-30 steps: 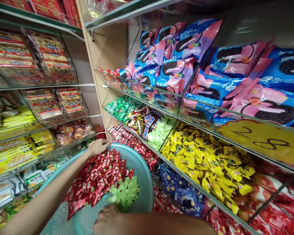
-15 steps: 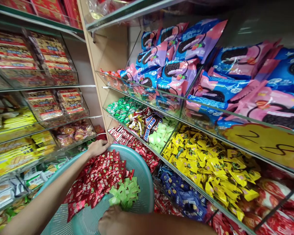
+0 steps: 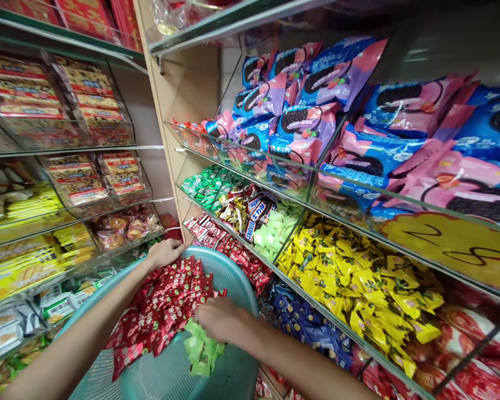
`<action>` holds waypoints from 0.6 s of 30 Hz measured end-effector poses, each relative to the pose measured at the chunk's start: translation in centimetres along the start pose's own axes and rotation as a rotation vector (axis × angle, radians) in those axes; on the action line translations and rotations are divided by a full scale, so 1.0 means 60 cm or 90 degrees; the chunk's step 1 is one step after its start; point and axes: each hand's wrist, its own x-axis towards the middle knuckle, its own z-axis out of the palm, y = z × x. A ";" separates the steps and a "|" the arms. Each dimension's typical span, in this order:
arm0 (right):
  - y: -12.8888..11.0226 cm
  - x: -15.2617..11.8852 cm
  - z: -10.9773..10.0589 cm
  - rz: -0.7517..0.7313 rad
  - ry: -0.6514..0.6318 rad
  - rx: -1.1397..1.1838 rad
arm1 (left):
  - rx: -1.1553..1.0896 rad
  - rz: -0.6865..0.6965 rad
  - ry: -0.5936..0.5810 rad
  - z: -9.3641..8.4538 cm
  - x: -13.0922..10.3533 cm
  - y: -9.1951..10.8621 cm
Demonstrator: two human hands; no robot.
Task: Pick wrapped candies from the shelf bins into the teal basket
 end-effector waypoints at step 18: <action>0.069 -0.170 -0.194 0.304 0.570 -0.346 | -0.019 0.003 -0.004 0.006 0.008 0.001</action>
